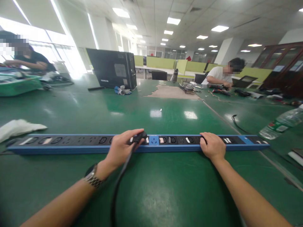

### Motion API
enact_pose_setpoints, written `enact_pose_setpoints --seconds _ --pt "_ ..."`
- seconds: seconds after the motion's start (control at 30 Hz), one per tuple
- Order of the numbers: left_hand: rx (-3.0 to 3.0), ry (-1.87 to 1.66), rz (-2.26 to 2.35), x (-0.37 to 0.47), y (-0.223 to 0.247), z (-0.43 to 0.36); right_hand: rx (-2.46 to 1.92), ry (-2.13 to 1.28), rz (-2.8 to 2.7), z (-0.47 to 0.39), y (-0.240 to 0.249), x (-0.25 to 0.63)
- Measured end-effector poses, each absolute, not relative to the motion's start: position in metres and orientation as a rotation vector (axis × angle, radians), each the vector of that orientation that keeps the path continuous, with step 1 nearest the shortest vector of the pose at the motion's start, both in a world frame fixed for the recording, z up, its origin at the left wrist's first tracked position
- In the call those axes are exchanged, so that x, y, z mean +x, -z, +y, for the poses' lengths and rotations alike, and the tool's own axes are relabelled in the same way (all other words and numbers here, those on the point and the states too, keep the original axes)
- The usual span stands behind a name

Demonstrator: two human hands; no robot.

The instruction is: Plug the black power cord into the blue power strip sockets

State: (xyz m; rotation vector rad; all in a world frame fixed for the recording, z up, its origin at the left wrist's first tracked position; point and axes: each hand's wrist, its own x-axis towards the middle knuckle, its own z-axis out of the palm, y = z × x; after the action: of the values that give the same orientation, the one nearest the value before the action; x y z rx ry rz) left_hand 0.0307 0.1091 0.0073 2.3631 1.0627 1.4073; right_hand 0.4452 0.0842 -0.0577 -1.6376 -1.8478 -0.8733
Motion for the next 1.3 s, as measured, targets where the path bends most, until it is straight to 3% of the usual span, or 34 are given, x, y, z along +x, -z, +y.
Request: enact_pose_setpoints --seconds 0.2,0.87,1.07,1.3 --pt "2.393 -1.151 1.16 0.073 0.002 0.116 -1.672 0.857 -1.839 0.083 0.055 0.441" --pt "2.409 -1.099 0.987 0.075 0.006 0.116 -1.742 0.758 -1.794 0.08 0.051 0.433" --pt "1.696 -1.499 0.895 0.12 -0.018 0.119 -1.731 0.756 -1.792 0.081 0.052 0.433" --pt "1.975 -1.104 0.984 0.182 -0.003 0.125 -1.738 0.772 -1.775 0.081 0.052 0.432"
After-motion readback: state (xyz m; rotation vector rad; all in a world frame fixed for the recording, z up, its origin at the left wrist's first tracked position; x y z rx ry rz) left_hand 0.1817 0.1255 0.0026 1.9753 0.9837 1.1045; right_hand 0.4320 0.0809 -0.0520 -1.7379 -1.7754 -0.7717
